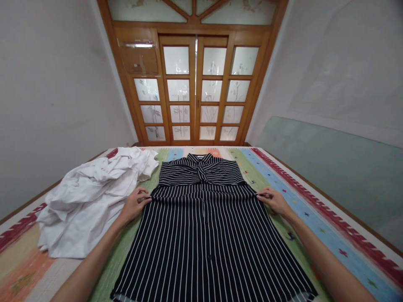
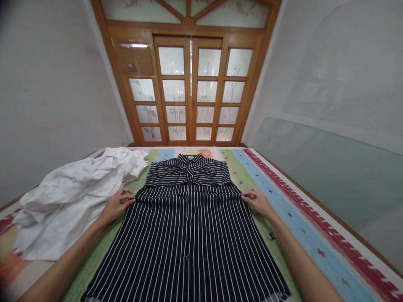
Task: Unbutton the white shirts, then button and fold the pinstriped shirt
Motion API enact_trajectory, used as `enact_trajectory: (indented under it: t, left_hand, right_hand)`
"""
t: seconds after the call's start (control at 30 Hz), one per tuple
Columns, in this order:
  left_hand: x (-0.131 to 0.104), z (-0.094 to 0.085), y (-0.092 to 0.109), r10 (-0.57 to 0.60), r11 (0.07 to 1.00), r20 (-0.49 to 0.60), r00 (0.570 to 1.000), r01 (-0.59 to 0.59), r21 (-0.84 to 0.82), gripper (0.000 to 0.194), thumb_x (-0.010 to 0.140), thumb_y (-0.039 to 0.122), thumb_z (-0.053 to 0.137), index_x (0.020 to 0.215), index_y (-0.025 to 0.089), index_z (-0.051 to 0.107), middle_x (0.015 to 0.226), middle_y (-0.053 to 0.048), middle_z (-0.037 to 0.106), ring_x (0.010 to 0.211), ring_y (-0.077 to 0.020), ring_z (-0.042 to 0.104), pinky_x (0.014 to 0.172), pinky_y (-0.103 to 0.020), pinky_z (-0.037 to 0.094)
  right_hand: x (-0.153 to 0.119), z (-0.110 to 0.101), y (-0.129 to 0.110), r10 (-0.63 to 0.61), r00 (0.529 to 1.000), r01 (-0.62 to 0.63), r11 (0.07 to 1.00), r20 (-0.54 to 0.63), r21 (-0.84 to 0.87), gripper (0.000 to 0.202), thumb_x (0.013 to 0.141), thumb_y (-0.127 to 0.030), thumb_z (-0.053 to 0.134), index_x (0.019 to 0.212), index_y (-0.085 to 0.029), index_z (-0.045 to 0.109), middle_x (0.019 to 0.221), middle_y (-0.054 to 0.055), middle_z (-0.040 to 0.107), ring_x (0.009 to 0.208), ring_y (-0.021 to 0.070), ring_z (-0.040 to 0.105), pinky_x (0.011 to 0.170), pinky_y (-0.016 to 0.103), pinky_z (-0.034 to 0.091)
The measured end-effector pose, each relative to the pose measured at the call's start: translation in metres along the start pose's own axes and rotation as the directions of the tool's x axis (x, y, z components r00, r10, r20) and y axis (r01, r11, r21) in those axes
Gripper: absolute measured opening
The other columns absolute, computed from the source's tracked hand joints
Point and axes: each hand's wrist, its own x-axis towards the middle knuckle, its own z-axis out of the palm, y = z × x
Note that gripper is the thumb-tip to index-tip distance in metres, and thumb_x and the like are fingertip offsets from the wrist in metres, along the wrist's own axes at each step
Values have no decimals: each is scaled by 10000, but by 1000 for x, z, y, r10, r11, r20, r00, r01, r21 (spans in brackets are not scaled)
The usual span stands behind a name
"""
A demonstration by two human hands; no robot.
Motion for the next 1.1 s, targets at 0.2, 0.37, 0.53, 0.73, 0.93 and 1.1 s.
enact_trajectory:
  t: [0.2, 0.37, 0.53, 0.73, 0.93, 1.1]
  left_hand:
    - [-4, 1, -4, -56, 978, 98, 994, 74, -194, 471, 722, 622, 596, 820, 177, 719, 1090, -127, 692, 1004, -266, 625, 865, -378, 508]
    - [-12, -3, 8, -130, 921, 154, 979, 177, -348, 538, 668, 595, 683, 973, 152, 707, 1105, -134, 693, 1003, -282, 648, 889, -400, 519]
    - [-17, -11, 14, -168, 910, 211, 963, 233, -342, 563, 625, 524, 748, 1045, 152, 703, 1083, -126, 703, 955, -270, 669, 870, -398, 537]
    - [-19, -17, 9, -129, 944, 247, 960, 195, -268, 428, 578, 430, 779, 928, 186, 751, 1021, -97, 729, 957, -274, 671, 885, -403, 533]
    - [-17, -18, 10, 33, 998, 203, 979, -20, -63, 250, 678, 420, 668, 801, 226, 765, 882, -64, 739, 843, -235, 683, 808, -348, 547]
    - [-14, -16, 13, 76, 997, 125, 989, -77, -1, 284, 750, 452, 589, 775, 211, 737, 835, -66, 735, 798, -219, 673, 787, -321, 527]
  right_hand:
    - [-5, 0, -9, -19, 994, 2, 988, 111, 151, 474, 667, -660, 657, 691, -188, 689, 1157, 141, 654, 1052, 309, 603, 830, 400, 511]
    - [-13, -3, -12, 60, 977, -114, 958, 204, 263, 539, 651, -606, 719, 1021, -215, 697, 1113, 115, 689, 1060, 307, 621, 916, 446, 493]
    - [-19, -10, -14, 112, 951, -186, 952, 289, 243, 599, 643, -548, 751, 1118, -192, 673, 1045, 113, 710, 954, 297, 658, 754, 389, 559]
    - [-17, -18, -15, 50, 957, -101, 981, 284, 165, 552, 617, -563, 753, 1009, -175, 724, 1104, 127, 692, 935, 293, 658, 730, 379, 562]
    - [-15, -22, -13, -20, 959, 10, 999, 283, 38, 441, 642, -551, 729, 898, -194, 760, 1023, 118, 723, 978, 316, 655, 905, 446, 499]
    - [-15, -19, -14, -55, 981, 68, 996, 188, -59, 373, 737, -549, 607, 811, -215, 754, 923, 92, 737, 907, 296, 662, 859, 429, 512]
